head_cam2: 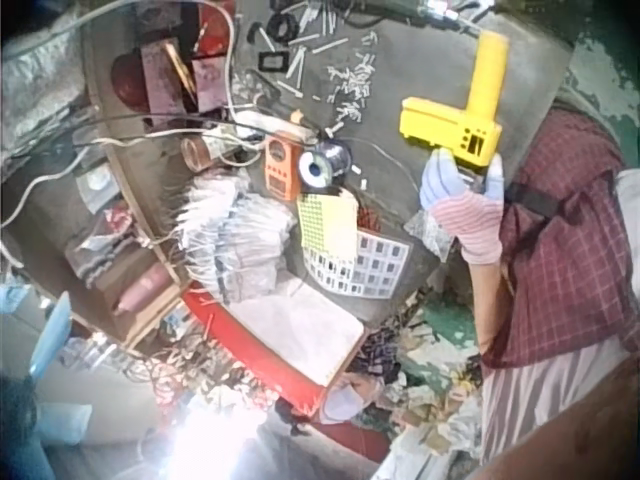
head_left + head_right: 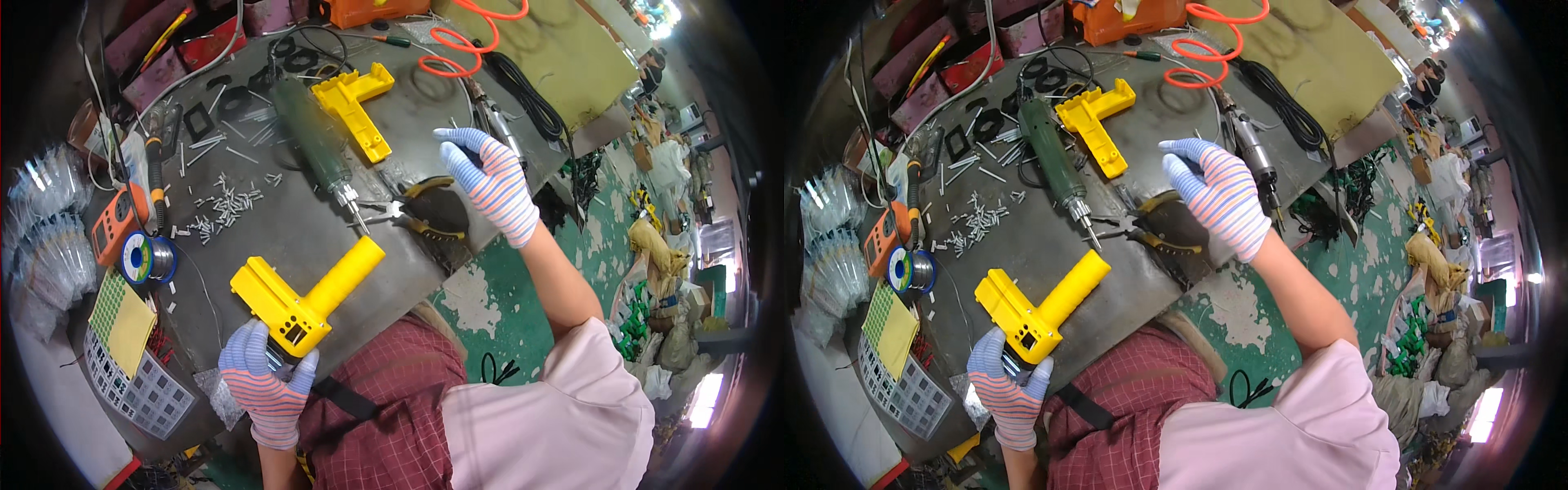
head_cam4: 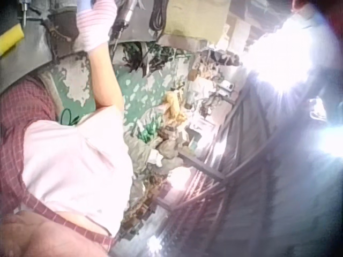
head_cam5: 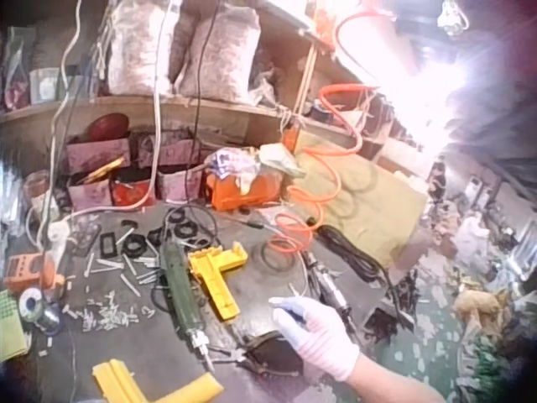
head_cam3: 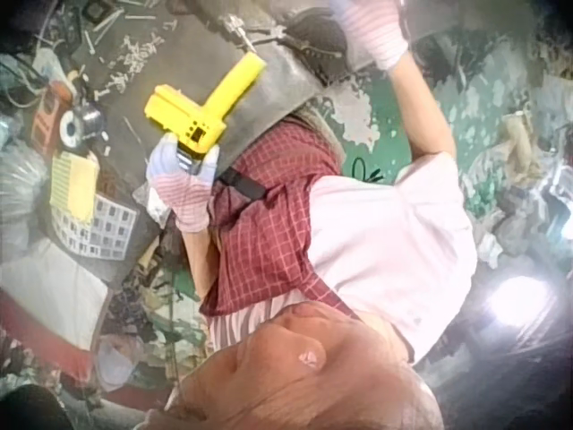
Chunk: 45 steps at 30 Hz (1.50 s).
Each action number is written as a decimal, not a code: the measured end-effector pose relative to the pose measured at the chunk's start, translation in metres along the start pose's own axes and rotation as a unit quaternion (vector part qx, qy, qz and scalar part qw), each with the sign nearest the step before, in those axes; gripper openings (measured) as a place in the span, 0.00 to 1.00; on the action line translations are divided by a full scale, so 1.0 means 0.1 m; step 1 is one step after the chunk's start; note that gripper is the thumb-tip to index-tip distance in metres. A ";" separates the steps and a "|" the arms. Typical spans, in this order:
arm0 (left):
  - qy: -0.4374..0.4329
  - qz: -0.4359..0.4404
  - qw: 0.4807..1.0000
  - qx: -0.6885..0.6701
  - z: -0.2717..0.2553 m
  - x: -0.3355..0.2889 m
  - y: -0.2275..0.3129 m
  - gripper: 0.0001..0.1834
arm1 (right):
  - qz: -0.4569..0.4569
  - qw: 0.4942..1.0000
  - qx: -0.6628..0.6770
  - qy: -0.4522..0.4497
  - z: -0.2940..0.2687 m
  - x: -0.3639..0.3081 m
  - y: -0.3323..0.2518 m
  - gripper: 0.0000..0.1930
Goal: Assembling electronic tools by placing internal components into yellow plastic housings, soldering connections, and securing cases with screws.
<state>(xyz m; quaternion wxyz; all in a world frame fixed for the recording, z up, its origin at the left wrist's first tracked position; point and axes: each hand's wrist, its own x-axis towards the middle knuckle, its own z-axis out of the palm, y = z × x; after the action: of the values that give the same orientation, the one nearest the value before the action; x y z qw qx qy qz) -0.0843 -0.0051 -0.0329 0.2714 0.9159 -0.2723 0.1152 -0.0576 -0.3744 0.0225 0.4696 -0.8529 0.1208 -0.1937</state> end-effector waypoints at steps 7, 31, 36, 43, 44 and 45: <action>0.011 -0.009 1.000 0.020 0.00 0.03 0.04 0.40 | -0.141 0.951 -0.238 -0.137 0.83 0.65 -0.41 0.25; 0.007 0.008 1.000 0.013 -0.01 0.05 0.01 0.39 | 0.163 0.681 0.711 -0.057 0.24 -0.07 -0.46 0.18; 0.006 0.012 1.000 0.016 -0.01 0.05 0.02 0.39 | 0.198 0.637 0.744 0.011 0.48 -0.26 -0.17 0.20; 0.005 0.014 0.999 0.032 0.01 0.04 0.01 0.40 | 0.218 0.621 0.752 0.032 0.61 -0.31 -0.08 0.20; 0.005 0.015 0.999 0.032 0.01 0.04 0.01 0.40 | 0.219 0.621 0.752 0.032 0.61 -0.31 -0.09 0.20; 0.005 0.016 0.999 0.032 0.01 0.04 0.01 0.40 | 0.218 0.619 0.754 0.032 0.61 -0.32 -0.10 0.20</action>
<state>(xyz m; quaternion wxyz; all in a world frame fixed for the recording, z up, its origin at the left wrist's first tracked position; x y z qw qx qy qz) -0.0816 -0.0083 -0.0318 0.2413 0.9190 -0.2820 0.1329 -0.0587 -0.3106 -0.0056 0.9721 -0.1410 0.1290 -0.1357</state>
